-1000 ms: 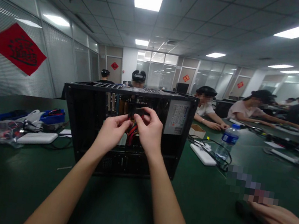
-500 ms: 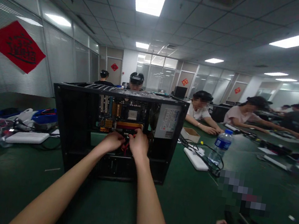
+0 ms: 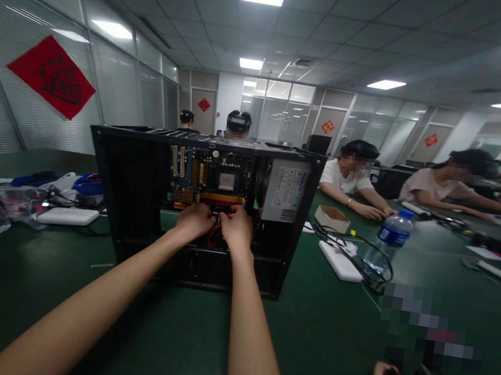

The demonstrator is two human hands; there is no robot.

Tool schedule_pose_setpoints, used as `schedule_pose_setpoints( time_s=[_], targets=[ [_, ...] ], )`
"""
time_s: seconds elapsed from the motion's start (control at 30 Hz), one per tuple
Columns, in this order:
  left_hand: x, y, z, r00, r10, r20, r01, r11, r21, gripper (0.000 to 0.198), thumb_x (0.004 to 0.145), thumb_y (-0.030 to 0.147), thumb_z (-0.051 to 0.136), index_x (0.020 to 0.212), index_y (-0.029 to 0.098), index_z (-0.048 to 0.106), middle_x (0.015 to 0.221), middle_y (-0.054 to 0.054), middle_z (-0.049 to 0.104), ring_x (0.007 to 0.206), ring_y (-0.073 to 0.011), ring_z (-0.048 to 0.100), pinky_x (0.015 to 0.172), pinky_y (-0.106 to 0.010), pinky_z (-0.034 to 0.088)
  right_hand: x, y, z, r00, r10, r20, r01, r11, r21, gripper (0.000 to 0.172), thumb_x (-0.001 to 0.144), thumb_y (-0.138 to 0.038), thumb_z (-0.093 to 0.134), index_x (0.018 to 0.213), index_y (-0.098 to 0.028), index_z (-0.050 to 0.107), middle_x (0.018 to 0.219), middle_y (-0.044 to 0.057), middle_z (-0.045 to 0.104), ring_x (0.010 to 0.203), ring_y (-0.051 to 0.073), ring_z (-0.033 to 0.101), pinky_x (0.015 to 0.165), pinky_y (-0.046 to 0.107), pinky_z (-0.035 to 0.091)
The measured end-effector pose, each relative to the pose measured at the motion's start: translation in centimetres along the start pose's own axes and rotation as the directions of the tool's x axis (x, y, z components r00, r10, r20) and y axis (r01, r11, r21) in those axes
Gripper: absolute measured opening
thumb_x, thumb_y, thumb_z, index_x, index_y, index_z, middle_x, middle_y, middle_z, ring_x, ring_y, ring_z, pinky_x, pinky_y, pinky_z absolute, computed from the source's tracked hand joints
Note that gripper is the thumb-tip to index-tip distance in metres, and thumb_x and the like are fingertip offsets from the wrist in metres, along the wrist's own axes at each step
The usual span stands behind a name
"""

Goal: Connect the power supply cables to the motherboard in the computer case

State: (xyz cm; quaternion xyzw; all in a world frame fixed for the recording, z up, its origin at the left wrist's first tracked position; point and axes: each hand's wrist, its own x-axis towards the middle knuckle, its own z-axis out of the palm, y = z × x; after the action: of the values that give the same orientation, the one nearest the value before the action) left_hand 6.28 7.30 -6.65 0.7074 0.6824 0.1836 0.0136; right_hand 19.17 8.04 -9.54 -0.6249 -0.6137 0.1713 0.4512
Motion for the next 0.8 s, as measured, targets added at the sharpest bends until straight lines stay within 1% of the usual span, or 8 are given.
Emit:
schedule_pose_setpoints(
  time_s=[0.13, 0.3, 0.57, 0.7, 0.8],
  targets=[
    [0.01, 0.11, 0.32, 1.000, -0.012, -0.027, 0.012, 1.000, 0.014, 0.034, 0.088, 0.033, 0.050, 0.101, 0.013, 0.075, 0.103, -0.020, 0.074, 0.103, -0.0323, 0.070, 0.085, -0.037, 0.055, 0.23, 0.20, 0.18, 1.000, 0.018, -0.002, -0.018, 0.999, 0.036, 0.033, 0.086, -0.031, 0.069, 0.115, -0.015, 0.065, 0.100, 0.008, 0.076, 0.092, 0.020, 0.072, 0.077, 0.025, 0.050],
    [-0.23, -0.22, 0.55, 0.999, -0.016, -0.032, 0.016, 1.000, -0.002, 0.033, 0.089, 0.035, 0.050, 0.099, 0.015, 0.075, 0.105, -0.019, 0.074, 0.103, -0.0297, 0.070, 0.085, -0.034, 0.054, 0.52, 0.57, 0.48, 1.000, 0.025, 0.015, -0.026, 0.997, 0.069, 0.036, 0.085, -0.031, 0.071, 0.115, -0.013, 0.064, 0.099, 0.009, 0.076, 0.091, 0.020, 0.072, 0.074, 0.024, 0.050],
    [-0.10, -0.75, 0.50, 1.000, -0.005, -0.020, 0.004, 1.000, -0.011, 0.033, 0.090, 0.035, 0.051, 0.099, 0.015, 0.075, 0.106, -0.019, 0.073, 0.102, -0.0305, 0.070, 0.085, -0.035, 0.054, 0.73, 0.76, 0.70, 0.998, 0.041, 0.041, -0.045, 0.994, 0.101, 0.035, 0.085, -0.031, 0.071, 0.115, -0.014, 0.064, 0.099, 0.008, 0.076, 0.087, 0.018, 0.073, 0.071, 0.023, 0.050],
    [0.00, -0.44, 0.77, 1.000, -0.013, -0.028, 0.012, 1.000, -0.014, 0.035, 0.091, 0.034, 0.049, 0.104, 0.014, 0.075, 0.108, -0.020, 0.073, 0.104, -0.0305, 0.069, 0.086, -0.036, 0.054, 0.79, 0.82, 0.79, 0.997, 0.045, 0.056, -0.051, 0.993, 0.108, 0.037, 0.085, -0.031, 0.071, 0.117, -0.014, 0.065, 0.096, 0.008, 0.076, 0.088, 0.019, 0.073, 0.071, 0.024, 0.050],
    [0.26, -0.05, 1.04, 0.999, -0.025, -0.028, 0.025, 1.000, -0.019, 0.034, 0.091, 0.032, 0.050, 0.104, 0.013, 0.075, 0.105, -0.021, 0.073, 0.103, -0.0315, 0.070, 0.085, -0.037, 0.054, 0.99, 1.03, 0.92, 0.996, 0.054, 0.068, -0.062, 0.992, 0.112, 0.039, 0.084, -0.031, 0.071, 0.118, -0.012, 0.066, 0.099, 0.010, 0.076, 0.090, 0.021, 0.073, 0.072, 0.025, 0.050]
  ],
)
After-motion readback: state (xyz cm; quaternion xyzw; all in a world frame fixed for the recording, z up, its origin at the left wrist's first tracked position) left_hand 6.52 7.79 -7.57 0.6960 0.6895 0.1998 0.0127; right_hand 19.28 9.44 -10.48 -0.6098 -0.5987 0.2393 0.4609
